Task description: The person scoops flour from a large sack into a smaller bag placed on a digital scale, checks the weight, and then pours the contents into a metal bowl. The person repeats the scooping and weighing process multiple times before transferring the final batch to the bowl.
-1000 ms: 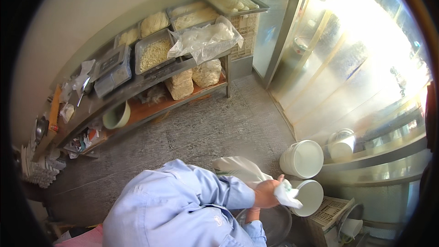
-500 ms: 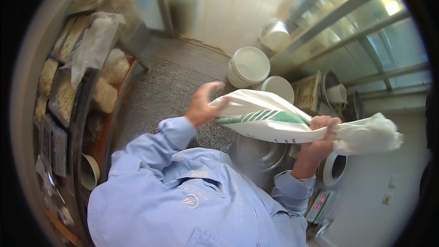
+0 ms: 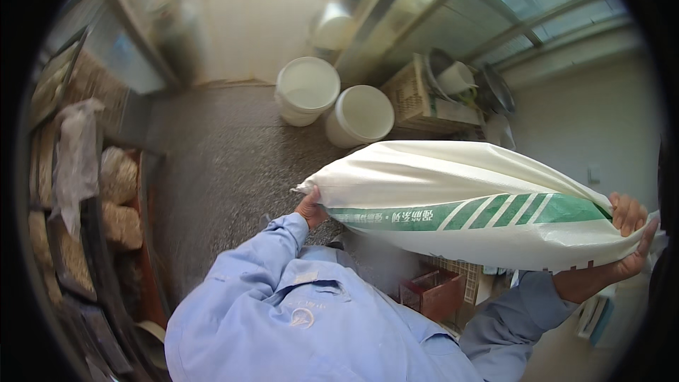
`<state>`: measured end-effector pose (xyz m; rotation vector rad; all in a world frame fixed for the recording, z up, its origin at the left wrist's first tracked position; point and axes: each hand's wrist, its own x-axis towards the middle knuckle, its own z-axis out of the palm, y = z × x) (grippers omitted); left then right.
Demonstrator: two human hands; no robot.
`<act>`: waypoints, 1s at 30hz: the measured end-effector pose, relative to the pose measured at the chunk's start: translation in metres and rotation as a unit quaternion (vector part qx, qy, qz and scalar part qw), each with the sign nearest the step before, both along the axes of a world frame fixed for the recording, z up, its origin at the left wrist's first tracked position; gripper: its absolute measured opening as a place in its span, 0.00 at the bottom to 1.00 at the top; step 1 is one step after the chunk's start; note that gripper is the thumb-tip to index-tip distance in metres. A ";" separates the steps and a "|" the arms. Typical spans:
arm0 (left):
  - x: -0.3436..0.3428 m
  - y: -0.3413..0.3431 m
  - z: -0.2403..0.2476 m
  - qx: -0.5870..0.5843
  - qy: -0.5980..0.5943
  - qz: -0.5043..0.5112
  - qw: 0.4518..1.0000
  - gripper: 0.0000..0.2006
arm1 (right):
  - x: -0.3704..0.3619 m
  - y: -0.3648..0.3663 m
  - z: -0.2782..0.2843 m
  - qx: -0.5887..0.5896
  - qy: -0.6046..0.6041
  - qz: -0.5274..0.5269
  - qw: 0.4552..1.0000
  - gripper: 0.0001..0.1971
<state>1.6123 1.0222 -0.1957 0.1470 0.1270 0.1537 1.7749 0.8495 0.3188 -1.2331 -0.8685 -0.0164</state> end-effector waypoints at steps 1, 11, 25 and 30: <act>0.020 -0.002 0.011 -0.028 0.006 0.054 0.998 0.37 | 0.008 -0.017 0.004 -0.010 0.008 0.003 1.000 0.15; 0.144 -0.017 0.091 0.074 0.155 0.123 0.977 0.35 | 0.099 -0.182 -0.057 0.109 0.169 -0.190 0.961 0.17; 0.167 -0.028 0.200 0.296 0.310 0.307 0.850 0.23 | 0.247 -0.210 -0.228 0.122 0.386 -0.207 0.891 0.20; 0.193 -0.033 0.269 0.540 0.280 0.374 0.700 0.20 | 0.306 -0.208 -0.259 0.150 0.450 -0.211 0.855 0.18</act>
